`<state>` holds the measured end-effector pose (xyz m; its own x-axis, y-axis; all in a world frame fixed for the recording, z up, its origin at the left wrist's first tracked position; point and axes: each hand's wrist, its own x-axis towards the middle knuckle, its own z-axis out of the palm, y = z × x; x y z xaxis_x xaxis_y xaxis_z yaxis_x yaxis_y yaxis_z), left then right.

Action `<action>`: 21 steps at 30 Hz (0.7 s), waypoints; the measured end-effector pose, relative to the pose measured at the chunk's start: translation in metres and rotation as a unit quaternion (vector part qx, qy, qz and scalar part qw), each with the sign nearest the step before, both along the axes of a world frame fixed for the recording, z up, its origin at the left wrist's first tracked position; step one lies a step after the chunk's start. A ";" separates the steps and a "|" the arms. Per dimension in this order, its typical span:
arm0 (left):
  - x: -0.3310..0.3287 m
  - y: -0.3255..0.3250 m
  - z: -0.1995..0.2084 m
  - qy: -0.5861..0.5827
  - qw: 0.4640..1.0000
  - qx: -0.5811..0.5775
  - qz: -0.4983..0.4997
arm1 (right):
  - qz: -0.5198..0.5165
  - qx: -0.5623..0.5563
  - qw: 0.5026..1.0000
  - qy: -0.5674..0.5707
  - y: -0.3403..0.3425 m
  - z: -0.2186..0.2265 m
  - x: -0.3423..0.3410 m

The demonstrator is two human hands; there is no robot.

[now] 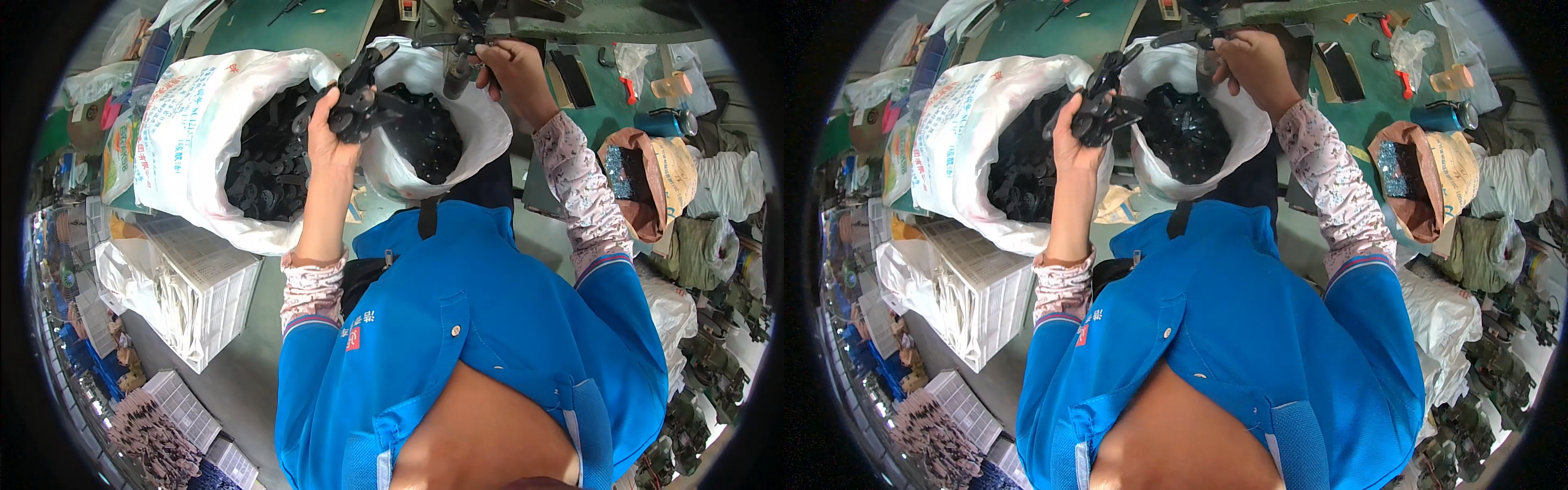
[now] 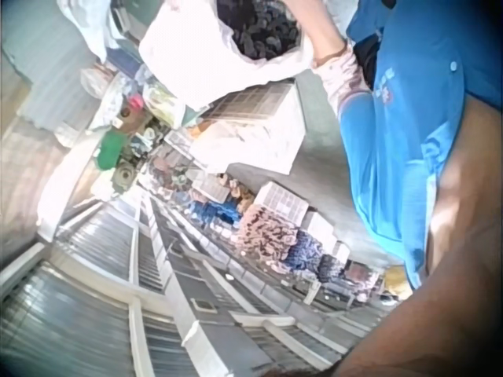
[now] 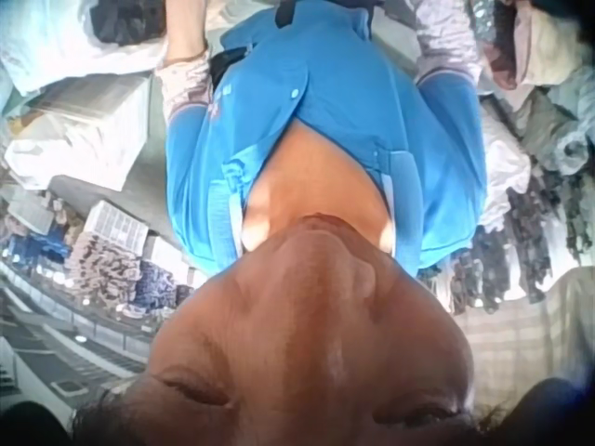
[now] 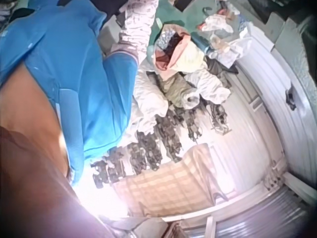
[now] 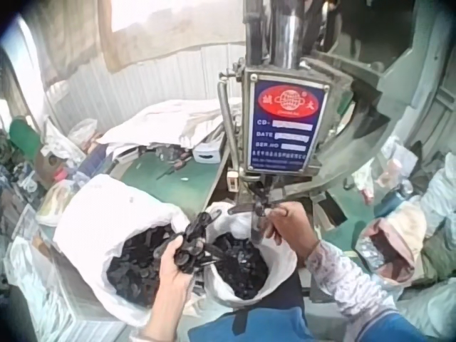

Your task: The person repeatedly picks small black plastic components from a white sack, places them into a metal fixture, and secures them by pulling a lever. The person then removes the assembled unit and returns it to the sack. This cycle continues throughout the clip.

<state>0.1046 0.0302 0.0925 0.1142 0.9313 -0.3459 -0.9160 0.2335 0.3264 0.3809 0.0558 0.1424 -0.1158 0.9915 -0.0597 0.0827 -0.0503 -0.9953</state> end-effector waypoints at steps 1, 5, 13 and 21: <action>0.003 0.006 -0.002 -0.007 1.000 0.002 0.008 | -0.008 0.003 1.000 0.007 -0.004 -0.002 -0.004; 0.015 0.014 -0.001 -0.047 0.999 0.003 0.010 | -0.015 -0.080 0.992 0.093 -0.022 -0.019 -0.004; 0.022 0.003 -0.012 -0.030 0.999 -0.014 -0.027 | 0.050 0.319 0.928 -0.183 -0.087 -0.048 -0.031; 0.035 -0.007 -0.011 -0.038 0.998 -0.022 -0.054 | 0.139 0.467 0.825 -0.286 -0.080 -0.026 -0.028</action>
